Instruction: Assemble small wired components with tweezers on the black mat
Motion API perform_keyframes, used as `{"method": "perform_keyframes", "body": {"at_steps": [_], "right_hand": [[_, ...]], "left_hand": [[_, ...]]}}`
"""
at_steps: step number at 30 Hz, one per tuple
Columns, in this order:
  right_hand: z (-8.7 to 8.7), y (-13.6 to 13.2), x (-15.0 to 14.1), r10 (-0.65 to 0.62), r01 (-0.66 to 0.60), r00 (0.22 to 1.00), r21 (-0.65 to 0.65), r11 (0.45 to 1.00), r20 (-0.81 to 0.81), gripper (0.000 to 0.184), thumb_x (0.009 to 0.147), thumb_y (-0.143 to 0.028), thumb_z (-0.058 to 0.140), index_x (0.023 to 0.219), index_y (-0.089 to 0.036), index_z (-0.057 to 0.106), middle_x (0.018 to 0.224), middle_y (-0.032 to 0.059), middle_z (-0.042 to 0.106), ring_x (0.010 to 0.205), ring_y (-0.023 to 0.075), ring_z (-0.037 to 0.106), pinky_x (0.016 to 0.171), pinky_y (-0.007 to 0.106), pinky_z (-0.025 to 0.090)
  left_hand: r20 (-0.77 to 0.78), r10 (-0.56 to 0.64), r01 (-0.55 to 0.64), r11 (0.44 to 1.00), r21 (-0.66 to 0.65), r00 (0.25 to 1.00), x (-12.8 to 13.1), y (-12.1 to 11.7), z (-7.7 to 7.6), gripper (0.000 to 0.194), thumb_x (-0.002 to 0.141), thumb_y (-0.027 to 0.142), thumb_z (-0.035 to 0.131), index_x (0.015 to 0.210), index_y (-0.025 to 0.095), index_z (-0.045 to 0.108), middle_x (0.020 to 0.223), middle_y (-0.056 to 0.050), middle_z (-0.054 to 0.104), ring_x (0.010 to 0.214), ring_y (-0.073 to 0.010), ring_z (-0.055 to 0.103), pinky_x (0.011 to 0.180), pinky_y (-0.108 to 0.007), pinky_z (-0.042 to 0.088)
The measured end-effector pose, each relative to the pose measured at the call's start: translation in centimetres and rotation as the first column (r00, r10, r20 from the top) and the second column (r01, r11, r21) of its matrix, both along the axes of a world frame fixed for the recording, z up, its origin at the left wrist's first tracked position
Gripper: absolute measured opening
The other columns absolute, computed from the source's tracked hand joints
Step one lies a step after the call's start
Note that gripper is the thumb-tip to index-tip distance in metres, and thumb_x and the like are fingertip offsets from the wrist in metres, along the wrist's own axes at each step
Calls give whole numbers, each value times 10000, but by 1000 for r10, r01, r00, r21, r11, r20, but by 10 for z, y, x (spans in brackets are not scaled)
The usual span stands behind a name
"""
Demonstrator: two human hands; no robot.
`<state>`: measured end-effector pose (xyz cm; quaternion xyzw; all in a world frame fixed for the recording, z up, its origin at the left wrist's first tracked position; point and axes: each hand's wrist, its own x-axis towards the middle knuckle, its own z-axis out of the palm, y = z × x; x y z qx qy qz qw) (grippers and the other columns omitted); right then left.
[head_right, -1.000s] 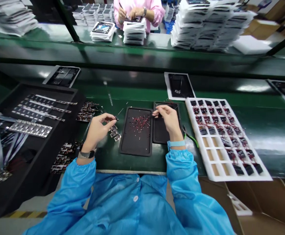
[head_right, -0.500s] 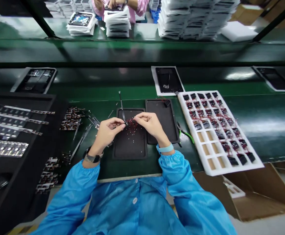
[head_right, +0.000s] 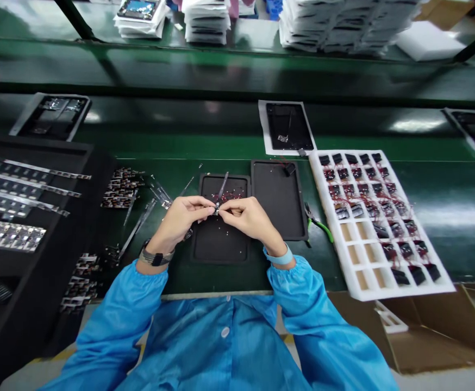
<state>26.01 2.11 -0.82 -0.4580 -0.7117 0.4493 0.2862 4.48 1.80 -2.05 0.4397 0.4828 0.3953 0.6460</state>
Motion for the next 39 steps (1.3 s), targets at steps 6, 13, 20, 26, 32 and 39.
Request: {"method": "perform_keyframes", "body": {"at_steps": [6, 13, 20, 26, 32, 39], "right_hand": [[0, 0, 3, 44, -43, 998, -13, 999, 49, 252, 924, -327, 674, 894, -128, 825, 551, -61, 361, 554, 89, 268, 550, 272, 233], [1, -1, 0, 60, -63, 988, 17, 998, 143, 241, 915, -299, 653, 833, -138, 813, 537, -60, 324, 555, 98, 257, 563, 281, 239], [0, -1, -1, 47, -44, 999, -110, 993, 25, 314, 940, -402, 673, 891, -123, 808, 552, -64, 327, 547, 90, 257, 538, 276, 206], [2, 2, 3, 81, -126, 984, -300, 946, -158, 366, 867, -476, 781, 871, -110, 780, 542, -74, 347, 532, 73, 246, 513, 267, 170], [1, 1, 2, 99, -164, 975, -344, 925, -200, 390, 840, -495, 808, 854, -107, 778, 539, -75, 347, 541, 69, 259, 513, 254, 191], [-1, 1, 1, 81, -141, 979, -337, 931, -188, 390, 812, -502, 821, 840, -114, 792, 541, -48, 430, 546, 76, 305, 518, 256, 227]], "left_hand": [[-42, -39, 39, 999, 13, 998, -1, 1, 5, 228, 689, 320, 869, 820, 141, 815, 676, -30, 695, 589, -102, 532, 578, -241, 403], [-154, -28, 35, 999, 41, 988, 4, -3, 3, 211, 704, 307, 837, 821, 134, 806, 673, -40, 700, 580, -116, 544, 561, -249, 401], [-88, -48, 49, 999, 3, 995, 0, -2, 5, 274, 668, 355, 888, 797, 132, 795, 644, -34, 683, 565, -112, 542, 553, -250, 426], [-5, -161, 161, 987, -29, 987, -9, -1, 9, 299, 642, 350, 924, 799, 126, 801, 652, -35, 691, 559, -104, 552, 556, -244, 432], [3, -195, 195, 980, -49, 981, -12, -2, 11, 289, 640, 341, 930, 782, 131, 792, 600, -24, 670, 543, -108, 558, 558, -244, 446], [0, -187, 187, 981, -43, 982, -11, -1, 9, 225, 653, 289, 897, 778, 133, 795, 593, -26, 669, 538, -113, 568, 553, -247, 456]]}}
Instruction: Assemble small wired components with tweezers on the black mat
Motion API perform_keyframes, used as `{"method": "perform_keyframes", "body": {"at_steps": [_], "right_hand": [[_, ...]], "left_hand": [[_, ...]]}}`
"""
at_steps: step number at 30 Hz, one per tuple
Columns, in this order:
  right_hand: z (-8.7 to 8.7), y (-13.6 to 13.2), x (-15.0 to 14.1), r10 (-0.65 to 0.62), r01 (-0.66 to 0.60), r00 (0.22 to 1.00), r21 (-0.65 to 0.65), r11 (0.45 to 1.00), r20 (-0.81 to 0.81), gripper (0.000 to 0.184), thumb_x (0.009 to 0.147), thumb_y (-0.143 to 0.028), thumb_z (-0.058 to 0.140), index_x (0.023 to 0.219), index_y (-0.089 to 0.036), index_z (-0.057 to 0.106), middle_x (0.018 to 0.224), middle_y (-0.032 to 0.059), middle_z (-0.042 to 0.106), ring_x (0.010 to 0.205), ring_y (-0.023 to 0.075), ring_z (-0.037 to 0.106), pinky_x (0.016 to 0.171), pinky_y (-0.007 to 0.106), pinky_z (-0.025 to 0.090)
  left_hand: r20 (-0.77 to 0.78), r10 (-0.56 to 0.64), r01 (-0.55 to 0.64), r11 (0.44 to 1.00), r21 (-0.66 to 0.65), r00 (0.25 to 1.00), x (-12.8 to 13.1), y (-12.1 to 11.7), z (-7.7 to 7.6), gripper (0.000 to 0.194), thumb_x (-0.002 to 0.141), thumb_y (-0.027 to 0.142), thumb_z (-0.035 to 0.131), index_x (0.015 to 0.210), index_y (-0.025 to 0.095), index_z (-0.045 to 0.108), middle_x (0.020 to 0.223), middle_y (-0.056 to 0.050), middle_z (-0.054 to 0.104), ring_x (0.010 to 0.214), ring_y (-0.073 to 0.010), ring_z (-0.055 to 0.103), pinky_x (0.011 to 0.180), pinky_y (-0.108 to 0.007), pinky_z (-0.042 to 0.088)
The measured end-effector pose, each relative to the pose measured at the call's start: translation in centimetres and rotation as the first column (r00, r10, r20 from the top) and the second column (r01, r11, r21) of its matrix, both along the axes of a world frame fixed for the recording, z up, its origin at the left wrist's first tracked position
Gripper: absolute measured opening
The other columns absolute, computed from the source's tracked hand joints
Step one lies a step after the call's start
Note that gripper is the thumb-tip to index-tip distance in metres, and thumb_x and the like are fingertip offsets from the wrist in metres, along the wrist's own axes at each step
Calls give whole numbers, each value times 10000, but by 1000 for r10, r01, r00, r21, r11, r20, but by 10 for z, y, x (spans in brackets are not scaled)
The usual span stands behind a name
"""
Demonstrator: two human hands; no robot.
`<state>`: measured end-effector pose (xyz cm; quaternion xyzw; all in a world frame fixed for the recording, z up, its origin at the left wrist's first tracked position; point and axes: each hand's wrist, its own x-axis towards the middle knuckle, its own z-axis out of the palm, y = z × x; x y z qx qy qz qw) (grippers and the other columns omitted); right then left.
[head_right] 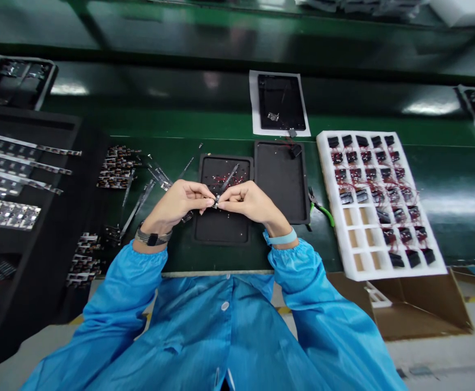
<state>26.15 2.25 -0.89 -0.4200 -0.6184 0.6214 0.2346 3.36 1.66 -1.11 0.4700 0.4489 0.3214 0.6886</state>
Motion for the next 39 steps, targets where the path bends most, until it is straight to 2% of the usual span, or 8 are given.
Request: {"method": "perform_keyframes", "body": {"at_steps": [4, 9, 19, 39], "right_hand": [[-2, 0, 1, 2, -2, 1000, -17, 1000, 1, 394, 787, -509, 839, 839, -121, 800, 566, -31, 497, 545, 76, 331, 514, 253, 239], [-3, 0, 1, 0, -1, 1000, -16, 1000, -5, 372, 786, -489, 844, 823, -121, 798, 540, -40, 463, 536, 75, 318, 512, 254, 232], [-4, -1, 1, -4, 4, 1000, -15, 1000, -3, 394, 785, -508, 842, 827, -119, 797, 552, -34, 487, 545, 76, 329, 514, 251, 241], [-5, 0, 0, 7, -8, 999, -39, 999, -42, 343, 815, -454, 836, 797, -117, 775, 517, -69, 386, 519, 62, 271, 494, 251, 191]], "left_hand": [[6, -12, 12, 1000, 4, 1000, 1, -1, 2, 204, 664, 281, 886, 782, 135, 806, 604, -29, 679, 544, -113, 572, 551, -243, 462], [17, -5, 5, 1000, 3, 1000, 1, -3, 3, 175, 675, 259, 879, 777, 139, 804, 603, -21, 674, 543, -103, 566, 560, -237, 462], [-17, 9, -8, 1000, 11, 1000, 1, -4, 2, 176, 674, 257, 877, 785, 138, 810, 603, -29, 678, 547, -116, 579, 556, -251, 468], [13, 21, -21, 1000, 5, 1000, 1, -4, 0, 173, 663, 242, 879, 770, 128, 805, 586, -25, 673, 530, -109, 573, 550, -243, 460]]}}
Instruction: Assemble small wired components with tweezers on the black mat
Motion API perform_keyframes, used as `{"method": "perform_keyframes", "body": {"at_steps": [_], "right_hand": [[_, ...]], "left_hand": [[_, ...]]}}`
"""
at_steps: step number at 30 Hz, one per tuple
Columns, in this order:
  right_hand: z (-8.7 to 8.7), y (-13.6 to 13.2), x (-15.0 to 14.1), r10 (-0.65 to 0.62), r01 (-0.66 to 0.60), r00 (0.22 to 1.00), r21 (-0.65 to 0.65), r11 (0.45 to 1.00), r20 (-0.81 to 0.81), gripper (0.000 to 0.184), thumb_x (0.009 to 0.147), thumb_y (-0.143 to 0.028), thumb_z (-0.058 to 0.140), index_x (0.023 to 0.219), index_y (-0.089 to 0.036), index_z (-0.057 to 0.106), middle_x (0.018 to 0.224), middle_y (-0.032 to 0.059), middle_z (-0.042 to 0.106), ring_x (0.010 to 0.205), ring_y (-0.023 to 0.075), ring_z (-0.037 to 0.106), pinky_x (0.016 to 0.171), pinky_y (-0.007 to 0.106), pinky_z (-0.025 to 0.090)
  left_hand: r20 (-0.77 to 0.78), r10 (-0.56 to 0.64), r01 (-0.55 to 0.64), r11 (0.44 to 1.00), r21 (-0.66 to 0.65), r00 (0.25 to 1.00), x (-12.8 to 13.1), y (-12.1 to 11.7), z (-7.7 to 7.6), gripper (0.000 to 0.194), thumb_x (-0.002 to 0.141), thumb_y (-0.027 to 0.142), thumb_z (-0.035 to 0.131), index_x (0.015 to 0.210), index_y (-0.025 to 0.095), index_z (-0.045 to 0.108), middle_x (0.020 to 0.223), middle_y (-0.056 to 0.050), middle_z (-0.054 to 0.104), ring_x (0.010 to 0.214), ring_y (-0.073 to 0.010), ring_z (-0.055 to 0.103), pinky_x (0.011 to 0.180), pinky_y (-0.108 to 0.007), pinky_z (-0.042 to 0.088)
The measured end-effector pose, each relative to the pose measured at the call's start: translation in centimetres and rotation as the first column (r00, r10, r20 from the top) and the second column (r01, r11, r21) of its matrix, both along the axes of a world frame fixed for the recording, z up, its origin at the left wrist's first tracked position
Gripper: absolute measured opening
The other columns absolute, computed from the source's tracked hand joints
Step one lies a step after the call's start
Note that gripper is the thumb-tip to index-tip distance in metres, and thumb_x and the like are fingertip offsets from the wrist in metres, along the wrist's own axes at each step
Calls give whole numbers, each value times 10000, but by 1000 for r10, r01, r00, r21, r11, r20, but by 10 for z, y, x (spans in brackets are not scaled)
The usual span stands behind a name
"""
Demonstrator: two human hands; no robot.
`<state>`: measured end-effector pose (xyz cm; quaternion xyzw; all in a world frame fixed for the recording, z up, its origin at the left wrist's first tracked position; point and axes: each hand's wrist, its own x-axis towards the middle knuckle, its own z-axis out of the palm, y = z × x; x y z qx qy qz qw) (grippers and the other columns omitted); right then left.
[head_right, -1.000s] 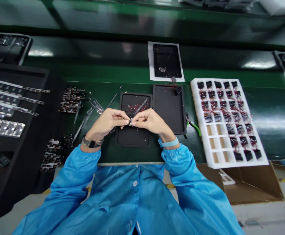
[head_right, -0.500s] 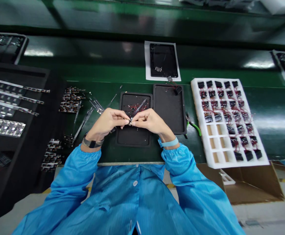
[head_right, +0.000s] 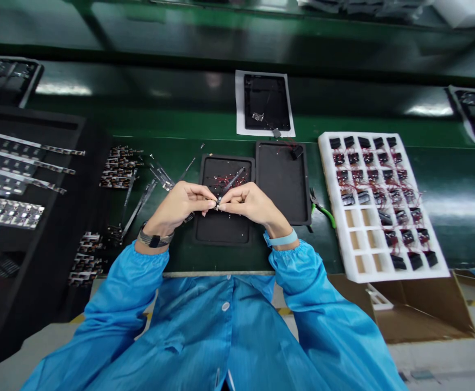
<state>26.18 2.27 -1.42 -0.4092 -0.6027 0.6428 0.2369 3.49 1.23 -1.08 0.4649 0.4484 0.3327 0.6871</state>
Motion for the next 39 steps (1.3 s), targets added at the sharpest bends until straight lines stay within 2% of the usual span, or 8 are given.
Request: {"method": "perform_keyframes", "body": {"at_steps": [5, 8, 12, 15, 21, 24, 30, 39], "right_hand": [[2, -1, -1, 1, -1, 1000, 10, 1000, 17, 364, 809, -485, 839, 804, -127, 775, 500, -68, 409, 496, 61, 291, 483, 246, 214], [8, 1, 3, 11, -13, 999, 44, 999, 36, 349, 822, -489, 831, 857, -144, 794, 540, -30, 538, 509, 94, 430, 505, 254, 328], [17, 7, 21, -162, 133, 984, 311, 941, 71, 265, 865, -434, 807, 990, -200, 807, 933, 71, 762, 848, 209, 671, 775, 337, 515], [17, 9, 32, -236, 130, 950, 428, 894, 203, 194, 896, -390, 768, 880, -196, 778, 889, 65, 749, 816, 210, 656, 776, 343, 499], [4, 6, 24, 6, -193, 904, 397, 897, 427, 104, 904, -248, 725, 990, -205, 765, 748, -4, 689, 667, 155, 603, 690, 296, 415], [0, 6, 14, -75, -167, 890, 475, 864, 449, 128, 906, -221, 720, 1028, -213, 755, 719, -16, 654, 648, 152, 563, 696, 301, 391], [-10, 16, 0, -408, 96, 828, 620, 779, 385, 95, 896, -260, 747, 965, -204, 713, 724, 3, 626, 710, 195, 581, 710, 329, 401], [-14, 21, -12, -389, -29, 755, 619, 785, 528, 201, 856, -279, 826, 950, -211, 661, 815, 17, 627, 810, 229, 591, 766, 353, 379]], "left_hand": [[16, -12, 12, 1000, 2, 1000, 1, 0, -1, 197, 667, 258, 891, 788, 127, 808, 601, -24, 680, 546, -110, 587, 557, -238, 469], [25, -9, 8, 999, 37, 1000, 1, 0, 2, 183, 695, 260, 888, 800, 137, 805, 633, -21, 689, 563, -99, 585, 545, -219, 456], [45, 65, -71, 985, 157, 997, -5, -1, 10, 196, 760, 288, 874, 857, 141, 789, 756, -56, 743, 622, -121, 650, 541, -219, 489], [125, 185, -209, 953, 219, 975, -13, -1, 15, 213, 786, 295, 860, 884, 132, 765, 948, -114, 794, 650, -155, 714, 525, -246, 538], [170, 367, -401, 875, 269, 915, -24, 2, 15, 215, 741, 252, 886, 881, 141, 766, 826, -75, 788, 627, -159, 726, 541, -248, 571], [164, 416, -447, 852, 274, 894, -27, 4, 13, 208, 735, 235, 885, 899, 156, 786, 688, -28, 735, 557, -129, 674, 531, -231, 543], [254, 476, -531, 816, 230, 842, -31, 7, 15, 177, 686, 221, 894, 827, 170, 798, 644, 7, 654, 534, -84, 571, 483, -202, 443], [258, 472, -525, 828, 199, 843, -30, 9, 9, 146, 717, 237, 874, 831, 176, 807, 719, -12, 659, 577, -80, 543, 498, -207, 402]]}}
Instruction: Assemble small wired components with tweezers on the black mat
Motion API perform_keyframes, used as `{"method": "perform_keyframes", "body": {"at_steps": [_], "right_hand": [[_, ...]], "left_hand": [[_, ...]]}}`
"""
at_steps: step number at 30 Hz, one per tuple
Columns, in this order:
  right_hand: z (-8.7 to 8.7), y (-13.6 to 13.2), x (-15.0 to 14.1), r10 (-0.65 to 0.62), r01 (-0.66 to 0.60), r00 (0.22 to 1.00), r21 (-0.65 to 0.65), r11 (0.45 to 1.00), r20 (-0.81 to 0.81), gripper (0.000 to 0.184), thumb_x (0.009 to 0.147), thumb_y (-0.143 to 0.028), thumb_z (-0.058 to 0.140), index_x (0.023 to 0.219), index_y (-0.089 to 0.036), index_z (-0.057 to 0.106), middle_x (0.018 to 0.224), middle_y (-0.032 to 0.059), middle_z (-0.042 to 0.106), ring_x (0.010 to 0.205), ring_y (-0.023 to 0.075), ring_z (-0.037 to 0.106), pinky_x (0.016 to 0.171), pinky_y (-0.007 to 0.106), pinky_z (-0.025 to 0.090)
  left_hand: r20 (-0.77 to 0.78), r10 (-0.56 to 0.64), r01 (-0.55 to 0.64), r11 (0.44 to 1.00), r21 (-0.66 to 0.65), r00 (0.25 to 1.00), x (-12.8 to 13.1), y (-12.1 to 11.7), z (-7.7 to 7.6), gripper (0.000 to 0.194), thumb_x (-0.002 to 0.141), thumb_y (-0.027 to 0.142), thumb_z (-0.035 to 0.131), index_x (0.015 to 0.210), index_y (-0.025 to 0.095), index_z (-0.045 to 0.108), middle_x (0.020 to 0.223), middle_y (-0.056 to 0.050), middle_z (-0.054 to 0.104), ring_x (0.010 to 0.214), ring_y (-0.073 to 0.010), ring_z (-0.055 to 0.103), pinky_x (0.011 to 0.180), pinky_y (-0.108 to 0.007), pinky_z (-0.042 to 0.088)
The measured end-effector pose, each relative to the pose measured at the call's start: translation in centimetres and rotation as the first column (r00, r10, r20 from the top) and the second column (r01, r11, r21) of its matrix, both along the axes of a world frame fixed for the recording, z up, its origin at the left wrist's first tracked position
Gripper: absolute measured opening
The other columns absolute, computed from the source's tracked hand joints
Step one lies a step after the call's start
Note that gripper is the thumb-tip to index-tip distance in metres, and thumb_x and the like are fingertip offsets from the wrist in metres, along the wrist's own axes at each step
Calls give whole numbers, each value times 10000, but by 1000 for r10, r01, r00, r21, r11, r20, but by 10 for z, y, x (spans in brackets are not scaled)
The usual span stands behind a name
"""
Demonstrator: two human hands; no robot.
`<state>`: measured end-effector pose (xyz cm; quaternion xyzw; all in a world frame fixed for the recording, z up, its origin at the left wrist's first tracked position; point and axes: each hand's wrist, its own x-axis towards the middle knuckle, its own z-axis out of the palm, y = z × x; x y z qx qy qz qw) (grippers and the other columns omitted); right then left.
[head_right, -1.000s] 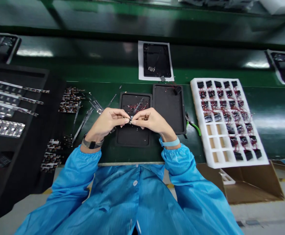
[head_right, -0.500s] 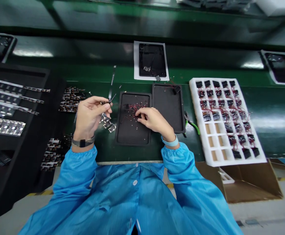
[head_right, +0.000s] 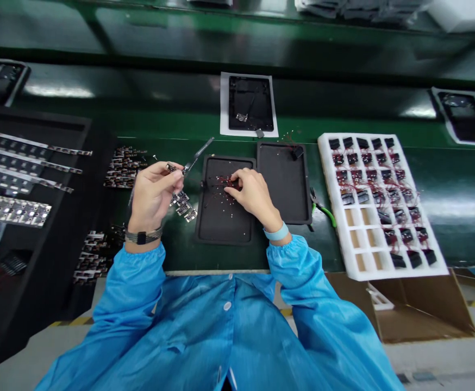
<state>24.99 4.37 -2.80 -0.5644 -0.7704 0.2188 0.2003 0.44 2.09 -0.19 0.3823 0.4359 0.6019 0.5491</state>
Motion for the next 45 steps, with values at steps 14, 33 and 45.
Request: {"method": "perform_keyframes", "body": {"at_steps": [14, 33, 45], "right_hand": [[-10, 2, -13, -63, 63, 998, 8, 998, 0, 120, 903, -288, 763, 849, -206, 695, 788, 25, 631, 835, 233, 599, 786, 362, 324], [4, -1, -2, -68, 2, 820, -116, 993, -569, 143, 869, -338, 756, 852, -198, 734, 845, 45, 770, 783, 200, 689, 777, 365, 521], [11, -6, 3, -154, -9, 693, -222, 975, -704, 241, 840, -426, 819, 916, -204, 767, 912, 71, 811, 898, 246, 769, 891, 424, 600]], "left_hand": [[-51, -30, 31, 999, 11, 998, 1, -1, -4, 140, 758, 265, 868, 852, 177, 811, 755, -19, 672, 598, -75, 545, 513, -204, 408], [-115, 3, 5, 998, 66, 993, 4, 2, -11, 134, 772, 264, 866, 884, 200, 834, 930, -46, 768, 817, -132, 677, 746, -245, 533], [-134, 56, -46, 996, 80, 989, 0, 3, -12, 313, 745, 258, 884, 1034, 189, 785, 816, -8, 694, 723, -110, 647, 704, -225, 534]]}}
